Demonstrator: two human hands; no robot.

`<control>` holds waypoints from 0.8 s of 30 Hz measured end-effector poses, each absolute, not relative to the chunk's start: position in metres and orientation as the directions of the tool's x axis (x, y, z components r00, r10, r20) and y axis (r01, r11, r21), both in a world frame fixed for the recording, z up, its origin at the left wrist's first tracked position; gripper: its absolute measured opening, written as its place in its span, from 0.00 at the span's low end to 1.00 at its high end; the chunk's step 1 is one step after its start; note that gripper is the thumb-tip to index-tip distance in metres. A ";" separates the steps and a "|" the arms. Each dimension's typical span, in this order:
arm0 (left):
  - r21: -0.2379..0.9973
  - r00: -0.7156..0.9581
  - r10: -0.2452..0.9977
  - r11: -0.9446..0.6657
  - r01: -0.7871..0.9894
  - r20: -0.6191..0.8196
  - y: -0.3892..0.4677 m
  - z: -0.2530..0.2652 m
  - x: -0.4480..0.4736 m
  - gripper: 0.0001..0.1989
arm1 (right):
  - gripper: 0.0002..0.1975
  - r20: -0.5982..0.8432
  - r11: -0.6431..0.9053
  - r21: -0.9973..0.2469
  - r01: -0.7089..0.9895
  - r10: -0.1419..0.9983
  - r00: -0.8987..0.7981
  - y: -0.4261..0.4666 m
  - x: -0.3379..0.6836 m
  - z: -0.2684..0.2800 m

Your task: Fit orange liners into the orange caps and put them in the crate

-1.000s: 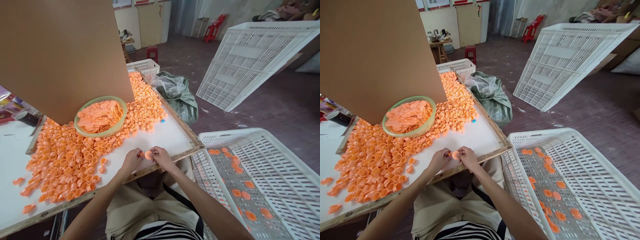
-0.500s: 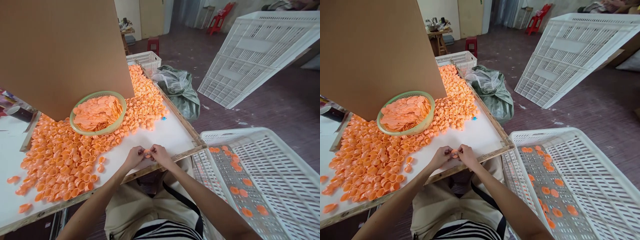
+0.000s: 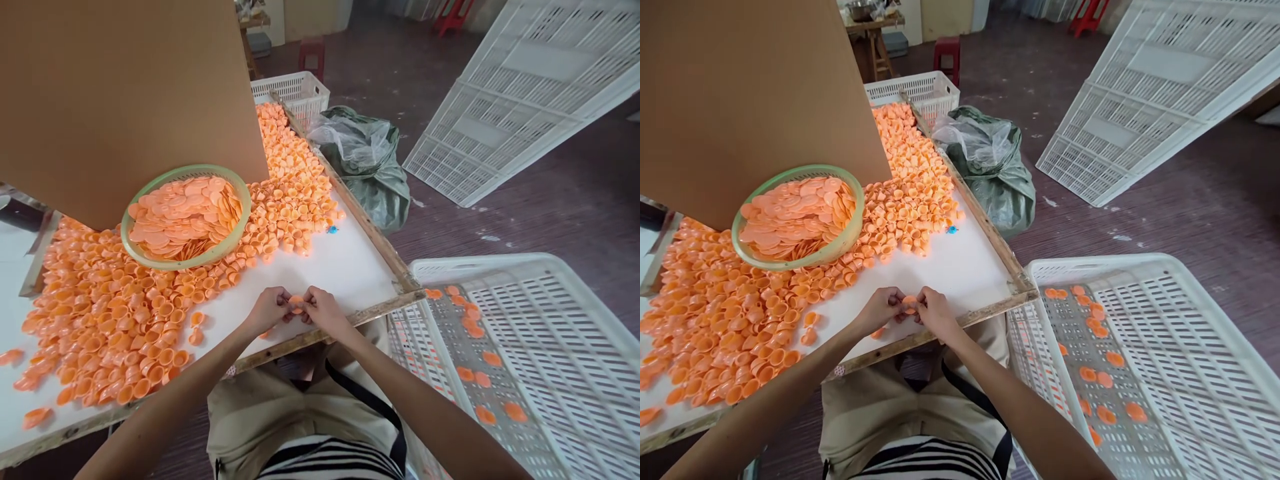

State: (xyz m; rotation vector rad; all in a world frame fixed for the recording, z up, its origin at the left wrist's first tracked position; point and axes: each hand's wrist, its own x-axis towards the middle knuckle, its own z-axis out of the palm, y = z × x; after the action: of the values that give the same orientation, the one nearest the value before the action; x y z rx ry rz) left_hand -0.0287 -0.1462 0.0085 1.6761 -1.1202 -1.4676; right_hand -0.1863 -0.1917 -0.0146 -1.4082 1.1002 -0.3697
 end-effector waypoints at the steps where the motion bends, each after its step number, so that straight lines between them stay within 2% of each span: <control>1: 0.874 0.010 -0.891 -0.448 -0.189 -0.455 -0.147 0.010 -0.029 0.08 | 0.09 -0.408 0.221 -0.893 -0.391 -0.765 0.499 -0.193 -0.186 -0.013; 7: 0.793 0.035 -0.823 -0.558 -0.244 -0.568 -0.159 0.012 -0.029 0.08 | 0.11 -0.612 0.363 -0.783 -0.505 -0.592 0.525 -0.210 -0.179 0.003; 12: 0.750 0.070 -0.795 -0.594 -0.290 -0.603 -0.166 0.012 -0.032 0.10 | 0.15 -0.692 0.309 -0.711 -0.632 -0.464 0.552 -0.224 -0.175 0.006; 18: 0.673 0.066 -0.692 -0.716 -0.187 -0.718 -0.171 0.018 -0.034 0.12 | 0.12 -0.726 0.227 -0.662 -0.714 -0.431 0.536 -0.233 -0.171 -0.001; 24: 0.695 0.120 -0.718 -0.695 -0.184 -0.686 -0.165 0.016 -0.036 0.11 | 0.12 -0.696 0.260 -0.686 -0.680 -0.508 0.508 -0.222 -0.175 0.007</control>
State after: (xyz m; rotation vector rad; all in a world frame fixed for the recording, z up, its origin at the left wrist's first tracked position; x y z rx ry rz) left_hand -0.0365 -0.1653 0.0159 1.9615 -0.8712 -1.6049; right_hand -0.1753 -0.2224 0.0065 -1.3878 1.1283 0.1586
